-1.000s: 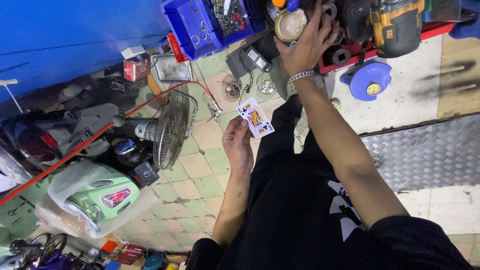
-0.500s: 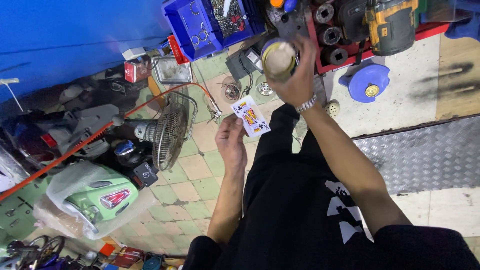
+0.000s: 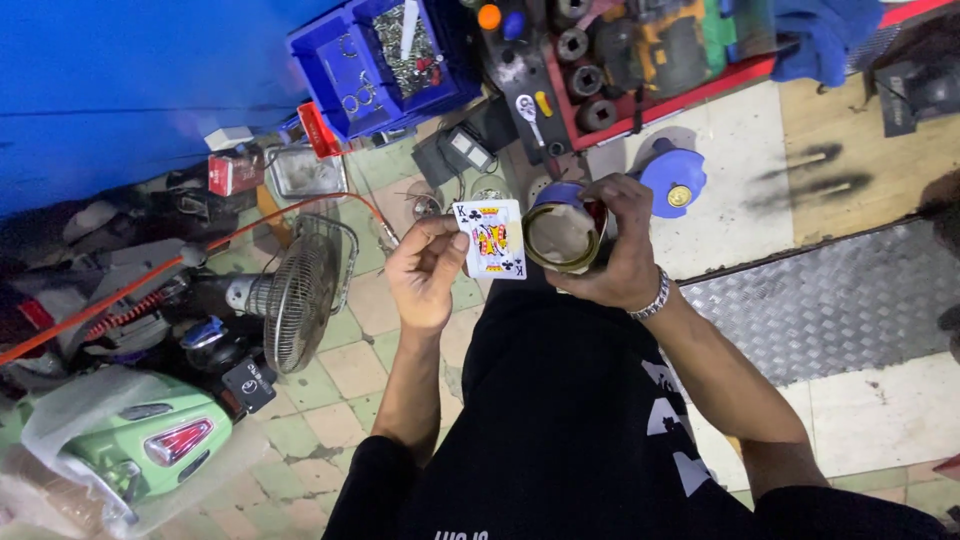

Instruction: The person cleans the edges of a motorcycle fairing using a blue cloth and a playing card, then moves to a workbench to open a can of material and uses the card to scoop it.

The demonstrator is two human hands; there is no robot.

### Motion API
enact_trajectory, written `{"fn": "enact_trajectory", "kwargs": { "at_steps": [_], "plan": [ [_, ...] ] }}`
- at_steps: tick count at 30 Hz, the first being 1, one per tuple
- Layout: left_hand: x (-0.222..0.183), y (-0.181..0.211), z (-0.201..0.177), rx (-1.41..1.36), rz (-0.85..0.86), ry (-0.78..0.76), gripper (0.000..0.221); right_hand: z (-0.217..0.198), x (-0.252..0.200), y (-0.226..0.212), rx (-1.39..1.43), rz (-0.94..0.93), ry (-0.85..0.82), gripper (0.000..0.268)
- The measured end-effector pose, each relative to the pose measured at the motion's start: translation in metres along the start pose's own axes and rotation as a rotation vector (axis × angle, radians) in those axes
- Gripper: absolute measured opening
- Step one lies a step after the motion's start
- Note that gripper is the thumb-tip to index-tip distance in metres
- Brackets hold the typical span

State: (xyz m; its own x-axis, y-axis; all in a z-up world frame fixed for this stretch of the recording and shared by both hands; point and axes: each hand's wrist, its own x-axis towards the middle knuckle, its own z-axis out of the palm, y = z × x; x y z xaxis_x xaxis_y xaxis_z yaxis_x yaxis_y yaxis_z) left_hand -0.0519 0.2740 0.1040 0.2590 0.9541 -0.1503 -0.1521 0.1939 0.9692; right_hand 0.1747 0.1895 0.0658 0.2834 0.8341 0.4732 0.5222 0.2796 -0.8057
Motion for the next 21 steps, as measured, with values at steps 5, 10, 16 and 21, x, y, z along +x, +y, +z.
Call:
{"fn": "enact_trajectory", "kwargs": {
  "at_steps": [5, 10, 16, 21],
  "plan": [
    [-0.002, 0.028, 0.027, 0.008, -0.010, -0.096, 0.016, -0.027, -0.005, -0.005, -0.042, -0.213, 0.014, 0.101],
    [0.005, 0.061, 0.040, 0.060, -0.021, -0.156, 0.016, -0.054, -0.009, -0.010, -0.085, -0.330, -0.030, 0.096],
    [0.018, 0.083, 0.040, 0.186, -0.019, -0.218, 0.017, -0.086, 0.027, -0.043, -0.043, -0.492, -0.060, 0.062],
    [0.017, 0.085, 0.045, 0.136, -0.045, -0.266, 0.017, -0.101, 0.039, -0.050, -0.045, -0.492, -0.146, 0.049]
  ]
}}
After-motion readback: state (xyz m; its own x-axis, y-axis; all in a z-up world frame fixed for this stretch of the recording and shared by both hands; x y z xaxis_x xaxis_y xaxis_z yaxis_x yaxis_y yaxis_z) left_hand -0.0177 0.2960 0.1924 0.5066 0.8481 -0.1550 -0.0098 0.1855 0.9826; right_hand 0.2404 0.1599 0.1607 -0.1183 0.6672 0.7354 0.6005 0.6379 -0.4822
